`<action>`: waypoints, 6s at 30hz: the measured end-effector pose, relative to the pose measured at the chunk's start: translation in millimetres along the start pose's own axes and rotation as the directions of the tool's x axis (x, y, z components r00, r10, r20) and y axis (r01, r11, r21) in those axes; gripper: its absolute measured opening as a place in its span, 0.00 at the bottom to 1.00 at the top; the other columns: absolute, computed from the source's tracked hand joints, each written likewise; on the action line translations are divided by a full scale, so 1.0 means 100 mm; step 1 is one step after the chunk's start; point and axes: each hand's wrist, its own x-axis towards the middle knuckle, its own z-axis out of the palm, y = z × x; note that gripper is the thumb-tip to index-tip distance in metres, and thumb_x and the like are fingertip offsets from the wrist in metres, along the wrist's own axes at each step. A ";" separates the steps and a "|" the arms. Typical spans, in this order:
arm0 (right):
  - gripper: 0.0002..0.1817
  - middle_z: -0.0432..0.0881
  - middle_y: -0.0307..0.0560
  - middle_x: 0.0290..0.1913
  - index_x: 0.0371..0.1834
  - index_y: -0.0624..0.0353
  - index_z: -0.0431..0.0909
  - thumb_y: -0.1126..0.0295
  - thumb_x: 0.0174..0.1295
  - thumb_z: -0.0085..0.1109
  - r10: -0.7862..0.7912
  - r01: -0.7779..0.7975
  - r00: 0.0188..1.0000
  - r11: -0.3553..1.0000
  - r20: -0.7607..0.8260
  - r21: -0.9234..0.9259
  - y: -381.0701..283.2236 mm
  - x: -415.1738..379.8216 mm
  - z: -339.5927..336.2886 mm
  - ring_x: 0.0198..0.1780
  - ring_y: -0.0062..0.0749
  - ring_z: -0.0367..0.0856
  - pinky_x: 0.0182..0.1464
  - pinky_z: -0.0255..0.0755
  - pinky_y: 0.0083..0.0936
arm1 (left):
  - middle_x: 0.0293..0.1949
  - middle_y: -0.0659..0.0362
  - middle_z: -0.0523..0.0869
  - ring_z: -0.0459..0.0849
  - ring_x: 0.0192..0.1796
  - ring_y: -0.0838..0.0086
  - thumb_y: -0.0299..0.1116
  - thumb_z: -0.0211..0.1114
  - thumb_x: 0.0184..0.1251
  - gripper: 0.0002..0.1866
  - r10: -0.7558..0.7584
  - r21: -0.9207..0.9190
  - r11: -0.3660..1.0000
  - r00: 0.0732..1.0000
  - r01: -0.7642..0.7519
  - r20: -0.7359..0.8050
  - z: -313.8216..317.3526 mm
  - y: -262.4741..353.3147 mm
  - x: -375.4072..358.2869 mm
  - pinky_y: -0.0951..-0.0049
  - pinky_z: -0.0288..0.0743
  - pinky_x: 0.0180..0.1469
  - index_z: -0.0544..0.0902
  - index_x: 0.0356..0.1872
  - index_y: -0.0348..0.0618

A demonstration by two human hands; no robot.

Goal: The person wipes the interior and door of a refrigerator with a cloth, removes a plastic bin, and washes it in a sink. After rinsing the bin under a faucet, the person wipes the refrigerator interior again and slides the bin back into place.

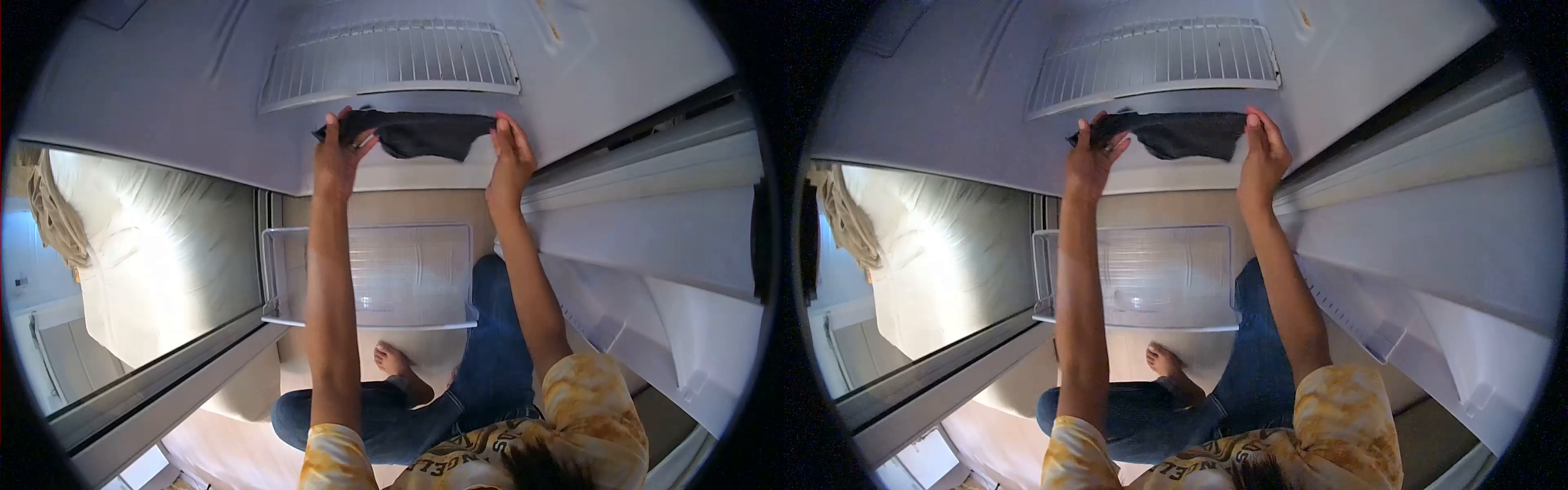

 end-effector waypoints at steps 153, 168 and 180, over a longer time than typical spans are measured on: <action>0.46 0.32 0.56 0.73 0.72 0.47 0.44 0.32 0.56 0.41 0.137 0.287 0.952 -0.086 0.274 -0.954 1.61 0.19 -0.11 0.71 0.65 0.38 0.53 0.65 0.61 | 0.69 0.52 0.58 0.57 0.69 0.54 0.35 0.71 0.50 0.34 0.464 0.969 0.108 0.873 -0.221 0.147 -0.09 -0.55 -0.60 0.45 0.46 0.67 0.69 0.62 0.50; 0.29 0.57 0.53 0.69 0.62 0.41 0.69 0.41 0.64 0.32 0.175 0.646 0.686 0.300 0.706 -0.702 2.66 -0.23 1.74 0.71 0.50 0.47 0.57 0.52 0.62 | 0.51 0.53 0.72 0.67 0.60 0.60 0.51 0.68 0.47 0.37 0.726 0.721 -0.012 0.502 0.693 -0.470 -1.84 -0.41 -1.42 0.49 0.45 0.65 0.68 0.57 0.41; 0.27 0.49 0.42 0.72 0.67 0.41 0.58 0.50 0.66 0.39 0.080 0.845 0.503 0.163 0.861 -0.509 2.21 0.47 0.51 0.71 0.50 0.47 0.59 0.62 0.54 | 0.53 0.55 0.71 0.64 0.62 0.61 0.44 0.65 0.51 0.33 0.724 0.767 0.026 0.517 0.641 -0.457 -1.78 -0.35 -1.50 0.49 0.46 0.64 0.66 0.58 0.44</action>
